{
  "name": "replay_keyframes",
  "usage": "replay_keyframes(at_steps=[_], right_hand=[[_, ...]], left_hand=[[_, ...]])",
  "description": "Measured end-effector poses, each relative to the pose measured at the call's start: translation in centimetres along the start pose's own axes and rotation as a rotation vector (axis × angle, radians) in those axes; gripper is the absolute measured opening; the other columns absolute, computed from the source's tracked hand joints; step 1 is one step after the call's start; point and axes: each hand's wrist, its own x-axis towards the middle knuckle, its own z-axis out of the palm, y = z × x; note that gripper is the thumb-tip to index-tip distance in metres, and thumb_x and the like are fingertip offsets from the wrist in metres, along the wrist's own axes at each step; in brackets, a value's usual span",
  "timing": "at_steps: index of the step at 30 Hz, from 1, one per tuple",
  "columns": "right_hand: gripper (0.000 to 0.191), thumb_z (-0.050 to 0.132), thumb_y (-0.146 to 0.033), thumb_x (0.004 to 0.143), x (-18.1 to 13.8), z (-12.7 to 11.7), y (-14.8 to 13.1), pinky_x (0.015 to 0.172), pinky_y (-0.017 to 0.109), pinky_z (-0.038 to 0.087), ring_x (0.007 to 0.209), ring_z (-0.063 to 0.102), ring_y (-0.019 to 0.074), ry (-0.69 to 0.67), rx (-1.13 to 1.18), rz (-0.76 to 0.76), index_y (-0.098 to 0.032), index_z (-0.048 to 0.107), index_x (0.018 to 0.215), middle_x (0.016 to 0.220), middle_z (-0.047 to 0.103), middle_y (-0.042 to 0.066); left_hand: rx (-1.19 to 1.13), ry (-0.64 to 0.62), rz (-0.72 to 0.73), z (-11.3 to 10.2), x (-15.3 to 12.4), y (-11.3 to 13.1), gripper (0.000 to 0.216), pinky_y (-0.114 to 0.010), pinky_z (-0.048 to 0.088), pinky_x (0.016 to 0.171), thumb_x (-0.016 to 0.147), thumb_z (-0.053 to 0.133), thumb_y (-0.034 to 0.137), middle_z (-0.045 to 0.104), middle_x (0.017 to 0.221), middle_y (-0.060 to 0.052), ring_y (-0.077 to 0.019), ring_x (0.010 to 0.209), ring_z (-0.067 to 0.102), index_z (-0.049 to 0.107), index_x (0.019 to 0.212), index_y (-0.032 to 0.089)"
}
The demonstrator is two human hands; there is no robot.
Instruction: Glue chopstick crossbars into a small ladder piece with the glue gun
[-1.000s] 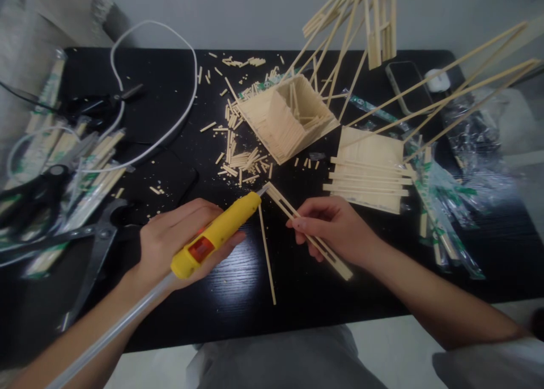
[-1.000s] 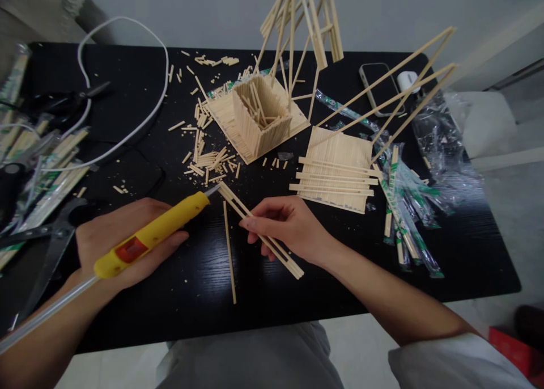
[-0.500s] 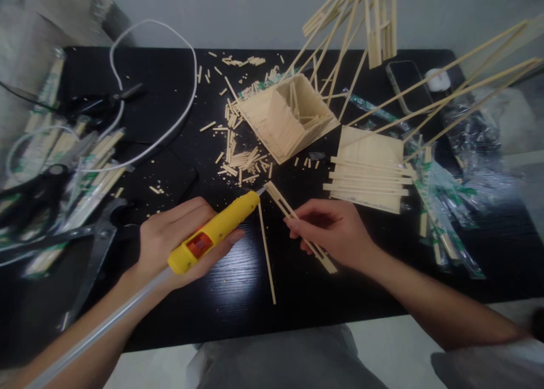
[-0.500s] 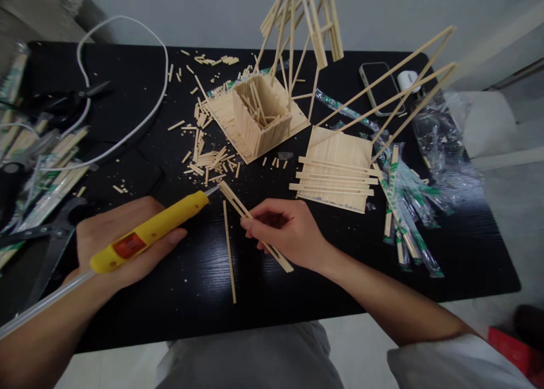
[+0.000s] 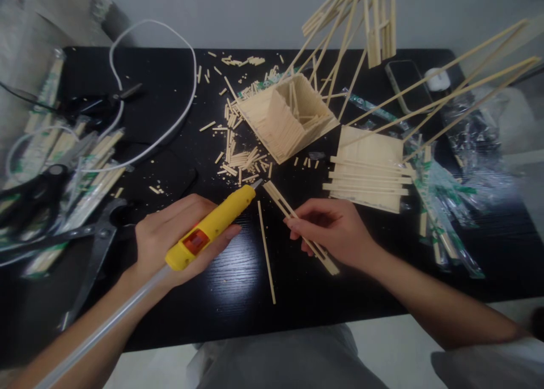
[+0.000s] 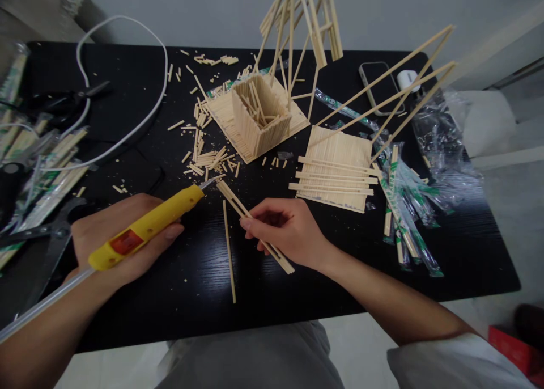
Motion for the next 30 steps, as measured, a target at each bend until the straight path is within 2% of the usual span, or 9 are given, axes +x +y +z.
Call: replay_keyframes(at_steps=[8, 15, 19, 22, 27, 30], right_hand=[[0.030, 0.103, -0.038, 0.074, 0.2, -0.4, -0.4, 0.036, 0.016, 0.051, 0.042, 0.062, 0.0094, -0.097, 0.100, 0.125, -0.017, 0.082, 0.079, 0.063, 0.074, -0.001], [0.033, 0.099, -0.046, 0.080, 0.4, -1.0, -0.1, 0.034, 0.015, 0.048, 0.039, 0.062, 0.0084, -0.180, 0.173, 0.176, -0.017, 0.083, 0.081, 0.062, 0.074, -0.002], [0.033, 0.100, -0.044, 0.079, 0.4, -1.0, -0.1, 0.034, 0.015, 0.047, 0.039, 0.061, 0.0084, -0.173, 0.175, 0.184, -0.016, 0.083, 0.081, 0.062, 0.074, -0.002], [0.032, 0.099, -0.044, 0.079, 0.4, -1.0, -0.1, 0.034, 0.015, 0.048, 0.038, 0.060, 0.0083, -0.185, 0.202, 0.199, -0.016, 0.082, 0.081, 0.061, 0.073, -0.002], [0.030, 0.098, -0.042, 0.080, 0.6, -1.2, -0.1, 0.034, 0.014, 0.049, 0.038, 0.060, 0.0079, -0.214, 0.249, 0.235, -0.017, 0.082, 0.081, 0.061, 0.074, -0.002], [0.029, 0.098, -0.041, 0.081, 0.6, -1.2, 0.0, 0.034, 0.014, 0.049, 0.037, 0.060, 0.0075, -0.228, 0.272, 0.236, -0.017, 0.082, 0.081, 0.061, 0.074, -0.003]], left_hand=[[-0.055, -0.035, 0.181, 0.3, 0.3, 0.2, 0.016, -0.028, 0.061, 0.059, 0.104, 0.075, 0.036, 0.079, 0.085, -0.004, -0.0184, 0.073, 0.079, 0.070, 0.102, 0.021], [-0.028, -0.050, 0.079, -0.2, -0.5, -0.7, 0.012, -0.030, 0.062, 0.060, 0.103, 0.074, 0.035, 0.082, 0.096, -0.003, -0.0200, 0.078, 0.081, 0.072, 0.109, 0.025], [0.001, -0.046, 0.113, -0.2, -0.1, -0.3, 0.017, -0.029, 0.063, 0.060, 0.106, 0.071, 0.042, 0.081, 0.090, -0.002, -0.0192, 0.076, 0.081, 0.071, 0.104, 0.026], [-0.021, -0.023, 0.161, 0.0, 0.2, 0.2, 0.017, -0.029, 0.064, 0.060, 0.107, 0.071, 0.040, 0.080, 0.085, -0.003, -0.0183, 0.073, 0.080, 0.069, 0.102, 0.024], [0.012, 0.001, 0.085, 0.1, 0.1, 0.2, 0.016, -0.029, 0.060, 0.056, 0.109, 0.066, 0.041, 0.080, 0.089, -0.003, -0.0184, 0.074, 0.079, 0.069, 0.104, 0.025], [-0.039, -0.010, 0.121, 0.2, 0.0, 0.2, 0.011, -0.030, 0.062, 0.058, 0.105, 0.072, 0.034, 0.080, 0.087, -0.004, -0.0203, 0.074, 0.080, 0.070, 0.103, 0.024]])
